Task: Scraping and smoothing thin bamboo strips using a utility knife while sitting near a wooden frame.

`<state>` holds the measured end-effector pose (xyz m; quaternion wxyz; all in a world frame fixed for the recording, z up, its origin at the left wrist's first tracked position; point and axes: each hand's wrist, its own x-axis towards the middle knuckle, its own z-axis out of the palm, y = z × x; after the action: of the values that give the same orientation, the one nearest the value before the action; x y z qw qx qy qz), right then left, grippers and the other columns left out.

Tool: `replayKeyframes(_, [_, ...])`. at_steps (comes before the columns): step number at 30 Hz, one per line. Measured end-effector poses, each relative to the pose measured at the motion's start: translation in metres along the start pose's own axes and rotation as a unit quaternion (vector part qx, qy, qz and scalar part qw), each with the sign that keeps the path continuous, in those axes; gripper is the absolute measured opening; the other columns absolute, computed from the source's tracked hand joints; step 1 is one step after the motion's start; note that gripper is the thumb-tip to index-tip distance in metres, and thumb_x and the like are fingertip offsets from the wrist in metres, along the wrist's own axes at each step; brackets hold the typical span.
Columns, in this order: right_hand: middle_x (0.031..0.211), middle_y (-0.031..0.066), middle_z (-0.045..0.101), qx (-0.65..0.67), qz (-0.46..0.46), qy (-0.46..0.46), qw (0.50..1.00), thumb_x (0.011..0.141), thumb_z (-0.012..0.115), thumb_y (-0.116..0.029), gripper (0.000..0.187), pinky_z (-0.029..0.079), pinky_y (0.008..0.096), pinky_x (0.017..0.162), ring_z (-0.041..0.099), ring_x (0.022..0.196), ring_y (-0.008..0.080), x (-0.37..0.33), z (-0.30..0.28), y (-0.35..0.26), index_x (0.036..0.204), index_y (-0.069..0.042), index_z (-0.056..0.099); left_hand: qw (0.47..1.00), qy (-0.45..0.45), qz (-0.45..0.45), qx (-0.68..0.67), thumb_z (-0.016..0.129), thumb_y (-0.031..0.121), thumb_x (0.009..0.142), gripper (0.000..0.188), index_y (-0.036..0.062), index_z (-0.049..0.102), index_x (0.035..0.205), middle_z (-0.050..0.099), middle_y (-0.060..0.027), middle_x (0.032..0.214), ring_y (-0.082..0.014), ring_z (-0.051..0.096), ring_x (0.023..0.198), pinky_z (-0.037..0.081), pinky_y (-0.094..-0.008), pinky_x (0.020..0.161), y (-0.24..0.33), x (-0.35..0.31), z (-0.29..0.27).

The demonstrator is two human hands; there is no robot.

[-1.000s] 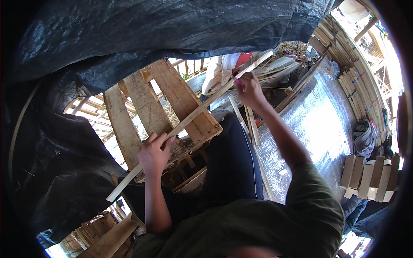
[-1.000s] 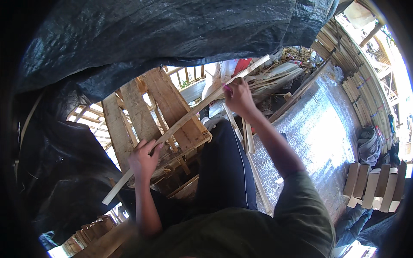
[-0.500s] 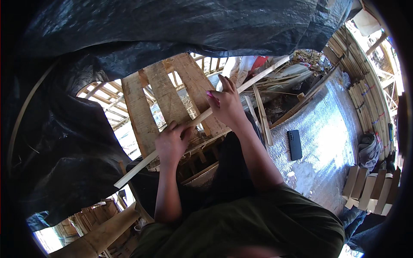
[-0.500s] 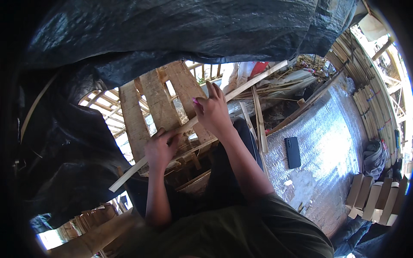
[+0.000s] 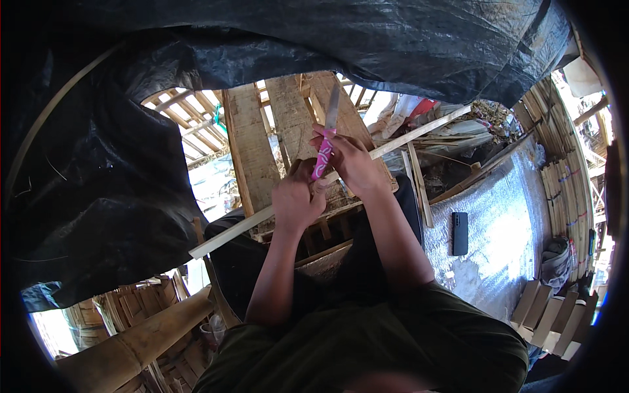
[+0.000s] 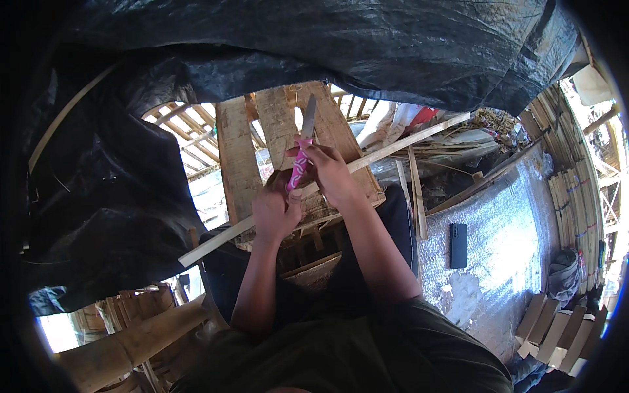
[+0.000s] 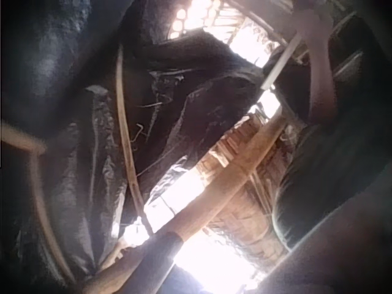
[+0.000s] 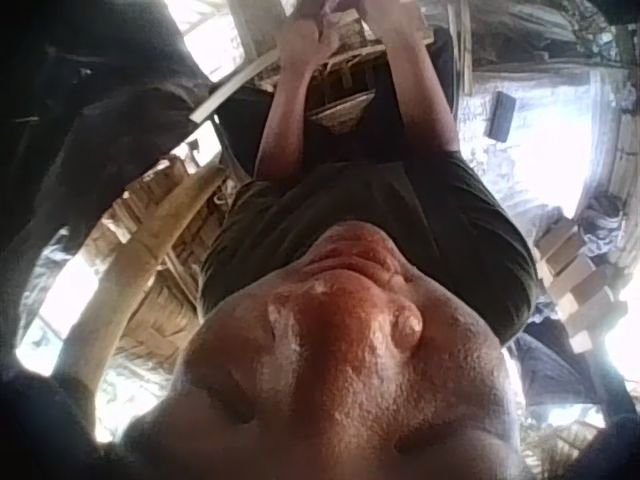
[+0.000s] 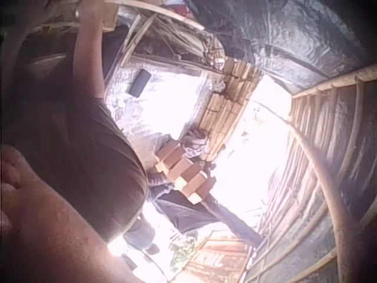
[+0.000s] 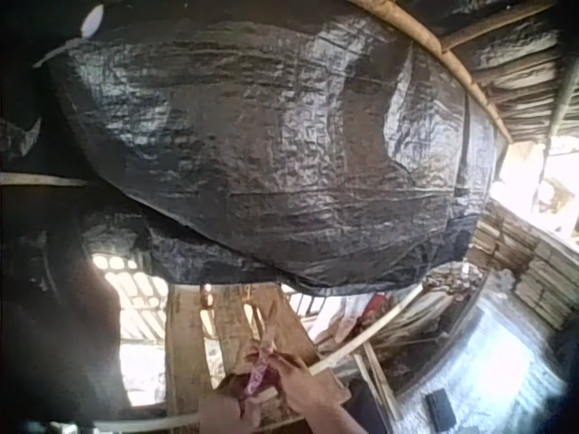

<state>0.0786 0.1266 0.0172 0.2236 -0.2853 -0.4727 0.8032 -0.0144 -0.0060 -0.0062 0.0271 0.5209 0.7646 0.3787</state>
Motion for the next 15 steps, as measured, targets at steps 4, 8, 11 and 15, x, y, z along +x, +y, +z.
replayKeyframes(4, [0.131,0.0098,0.062,0.17,-0.038,-0.114,0.978,0.106,0.04,-0.029,0.044,0.043,0.0336,0.101,0.058,0.113,0.0194,-0.007,0.0,0.0,0.132,0.002,0.059,0.999,0.019,-0.005,-0.03,0.068,0.038,0.09,0.033,0.0109,0.064,0.107,0.066,-0.0083,0.096,-0.0343,0.069,0.079,0.055,-0.0451,0.064,0.012,0.001,-0.006])
replayKeyframes(8, [0.126,0.006,0.066,0.281,-0.056,-0.097,0.953,0.106,0.043,-0.034,0.04,0.041,0.0388,0.104,0.055,0.123,0.0204,-0.01,0.001,0.007,0.126,-0.003,0.06,0.999,0.036,0.015,-0.012,0.072,0.033,0.086,0.031,0.0132,0.066,0.109,0.067,-0.0075,0.097,-0.0326,0.07,0.079,0.055,-0.0439,0.063,0.011,-0.002,-0.008])
replayKeyframes(11, [0.15,0.0103,0.05,0.225,-0.09,-0.014,0.97,0.105,0.043,-0.037,0.043,0.037,0.0438,0.111,0.041,0.141,0.0294,-0.004,-0.009,0.015,0.119,-0.005,0.068,0.994,-0.083,0.005,0.069,0.075,0.028,0.084,0.028,0.0149,0.07,0.108,0.067,-0.0052,0.096,-0.0289,0.071,0.086,0.056,-0.0423,0.067,0.014,-0.006,-0.016])
replayKeyframes(15, [0.145,0.0094,0.054,0.26,-0.105,-0.037,0.959,0.105,0.042,-0.034,0.042,0.036,0.0432,0.112,0.044,0.139,0.0299,-0.005,-0.01,0.012,0.127,-0.004,0.063,0.988,-0.093,0.067,0.105,0.071,0.02,0.086,0.018,0.0151,0.074,0.103,0.066,-0.0024,0.096,-0.0234,0.066,0.1,0.052,-0.0428,0.085,0.003,-0.012,-0.013])
